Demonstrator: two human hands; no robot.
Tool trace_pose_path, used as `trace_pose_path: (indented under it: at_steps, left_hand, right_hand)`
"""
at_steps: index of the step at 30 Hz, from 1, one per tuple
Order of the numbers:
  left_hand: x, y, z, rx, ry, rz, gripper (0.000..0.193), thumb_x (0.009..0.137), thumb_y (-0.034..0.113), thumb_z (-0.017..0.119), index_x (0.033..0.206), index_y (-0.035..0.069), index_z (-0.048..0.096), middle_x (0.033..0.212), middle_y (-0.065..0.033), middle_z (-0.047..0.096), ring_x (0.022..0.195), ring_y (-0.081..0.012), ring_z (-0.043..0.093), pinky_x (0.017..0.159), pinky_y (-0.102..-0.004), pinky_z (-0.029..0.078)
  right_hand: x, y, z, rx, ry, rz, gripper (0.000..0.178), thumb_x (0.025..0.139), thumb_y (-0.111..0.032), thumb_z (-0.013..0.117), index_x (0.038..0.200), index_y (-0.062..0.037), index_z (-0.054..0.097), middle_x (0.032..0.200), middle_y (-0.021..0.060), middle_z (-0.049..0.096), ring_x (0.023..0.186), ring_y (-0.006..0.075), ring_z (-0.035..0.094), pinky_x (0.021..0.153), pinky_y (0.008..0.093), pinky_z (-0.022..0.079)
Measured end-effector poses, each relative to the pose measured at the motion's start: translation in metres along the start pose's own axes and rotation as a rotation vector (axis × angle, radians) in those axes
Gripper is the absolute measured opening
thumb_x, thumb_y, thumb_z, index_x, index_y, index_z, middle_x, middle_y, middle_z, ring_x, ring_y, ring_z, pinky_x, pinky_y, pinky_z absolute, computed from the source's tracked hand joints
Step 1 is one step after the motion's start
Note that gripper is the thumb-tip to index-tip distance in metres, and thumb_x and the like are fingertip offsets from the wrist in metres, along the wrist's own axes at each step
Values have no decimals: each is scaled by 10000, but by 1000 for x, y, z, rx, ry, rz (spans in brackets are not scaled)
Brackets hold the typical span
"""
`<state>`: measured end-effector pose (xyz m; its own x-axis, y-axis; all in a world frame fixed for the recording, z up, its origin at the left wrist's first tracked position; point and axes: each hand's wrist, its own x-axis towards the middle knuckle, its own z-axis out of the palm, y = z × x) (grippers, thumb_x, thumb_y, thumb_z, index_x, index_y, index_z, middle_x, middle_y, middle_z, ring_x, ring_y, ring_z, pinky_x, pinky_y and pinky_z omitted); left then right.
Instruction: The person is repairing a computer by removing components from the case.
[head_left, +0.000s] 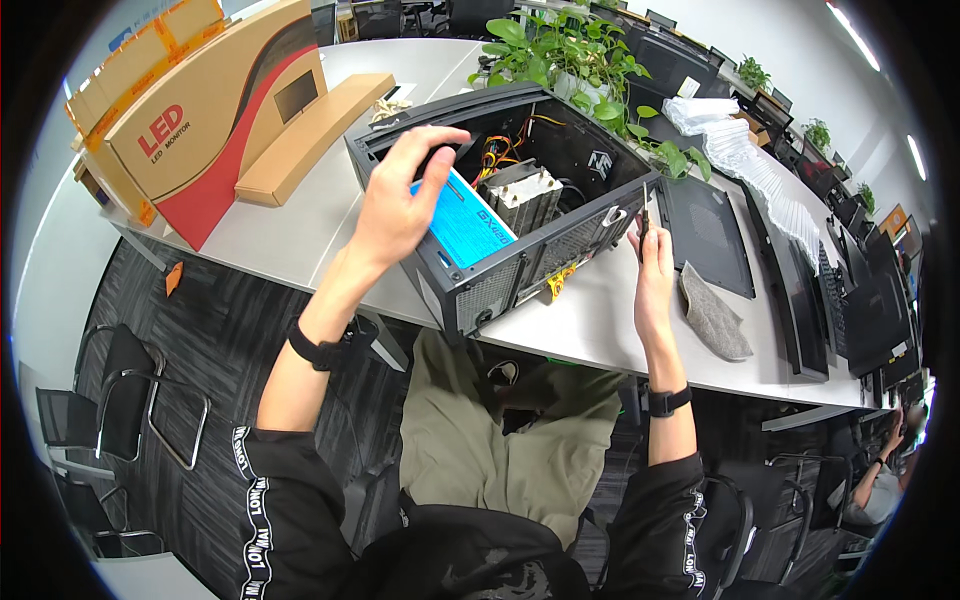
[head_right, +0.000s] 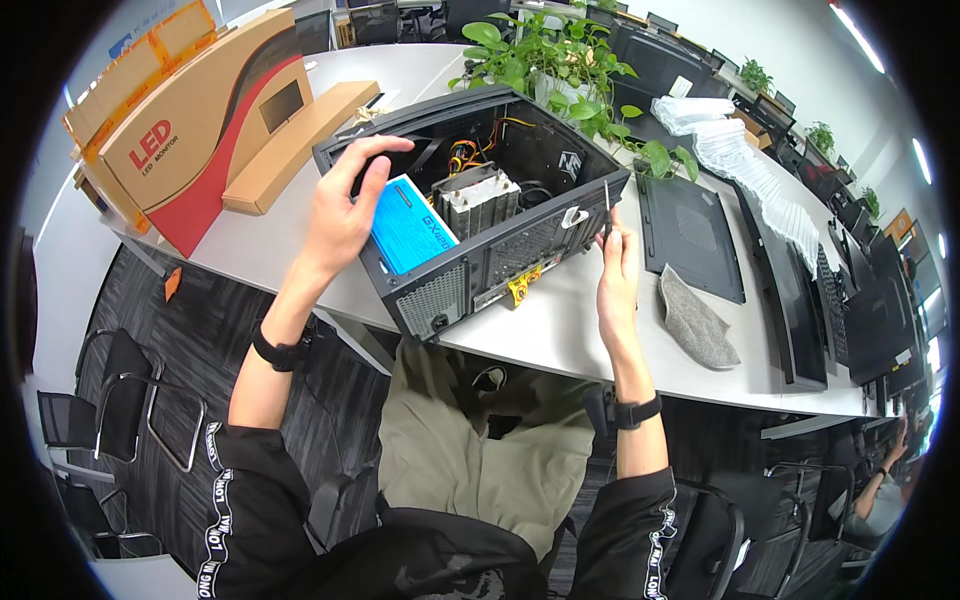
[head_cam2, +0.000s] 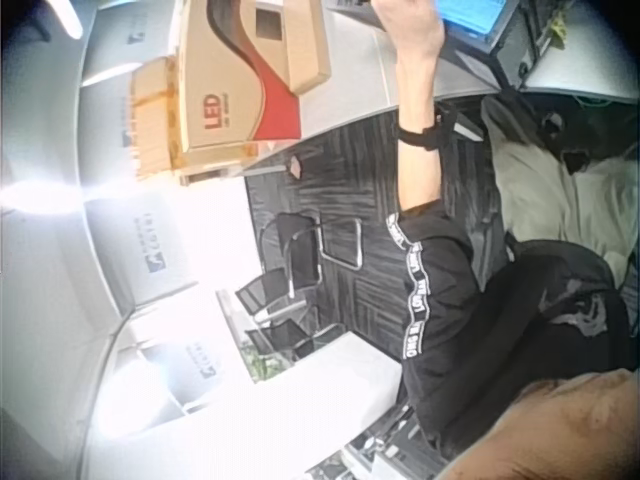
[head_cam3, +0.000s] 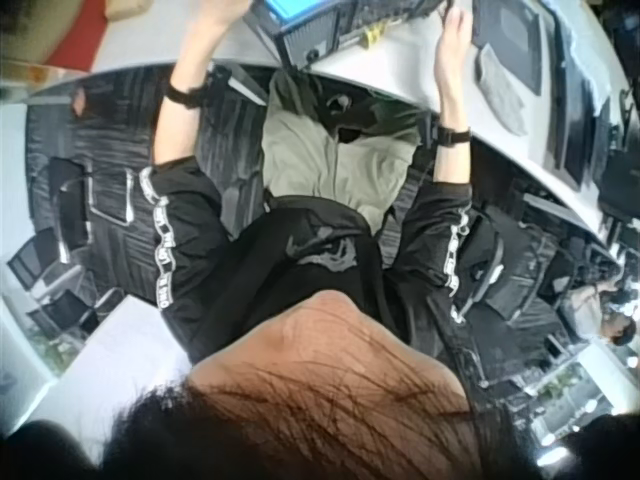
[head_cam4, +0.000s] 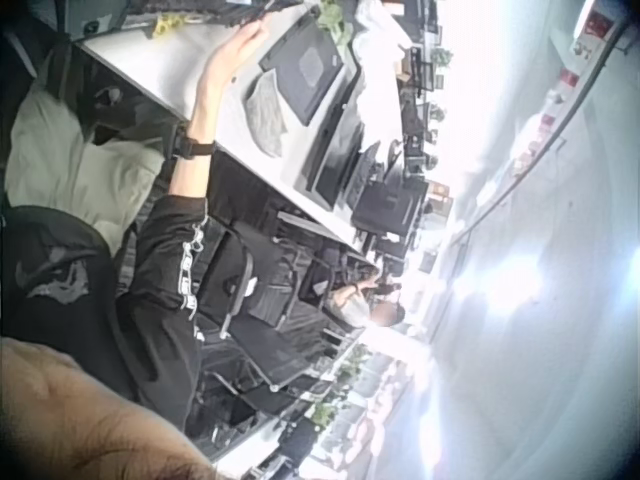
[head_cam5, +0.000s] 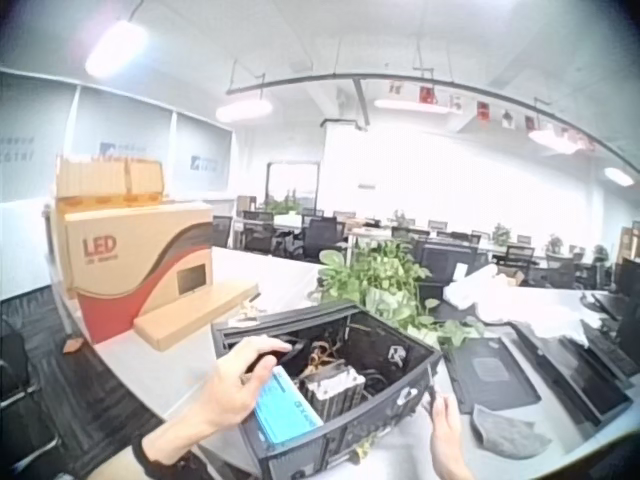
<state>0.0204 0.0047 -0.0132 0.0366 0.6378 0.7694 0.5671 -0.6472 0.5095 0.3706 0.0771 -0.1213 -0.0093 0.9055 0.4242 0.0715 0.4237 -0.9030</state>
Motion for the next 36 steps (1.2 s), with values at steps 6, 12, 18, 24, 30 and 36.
trace_pose_path:
  at_steps: [6,12,18,24,30,36]
  left_hand:
    - [-12,37,12,-24,-109,99,421,1107,293,413,1269,-10,656,1260,-175,684,1253,-319,618,1146,-424,403]
    - [-10,42,28,-93,-58,129,431,1101,290,404,1191,-36,672,1095,-185,731,1082,-327,701,1118,-467,444]
    - [4,49,54,-73,-111,81,422,1087,296,431,1119,-25,703,1115,-189,724,1090,-307,689,1020,-411,496]
    - [21,50,75,77,-396,263,450,1112,293,373,1217,11,708,1416,-139,637,1385,-350,528,1173,-466,370]
    - [39,55,89,-99,-650,218,543,1144,343,267,1330,38,676,1521,-164,549,1486,-372,410,1276,-501,210]
    - [37,57,89,-60,-566,221,640,1140,457,246,1395,12,628,1527,-187,542,1512,-368,384,1276,-500,204]
  right_hand:
    - [-68,-50,13,141,-50,-48,199,1155,-250,419,1179,-62,479,874,104,689,614,109,578,594,250,450]
    - [-120,-70,20,118,-118,144,105,1047,-79,617,1121,-29,561,810,-24,576,630,27,478,561,196,365]
    - [-130,-85,28,210,-104,172,145,1043,-96,639,1138,-21,559,856,-11,578,682,25,492,603,209,406]
    - [-116,-95,25,170,-65,79,146,1044,-84,629,1144,-1,564,908,21,597,729,48,529,658,229,450]
    - [-107,-100,38,72,-15,-31,156,1020,-51,638,1135,27,566,949,77,616,793,99,579,726,263,493]
    - [-107,-88,39,122,35,-44,128,1015,-23,615,1117,24,553,916,81,606,771,100,563,711,260,476]
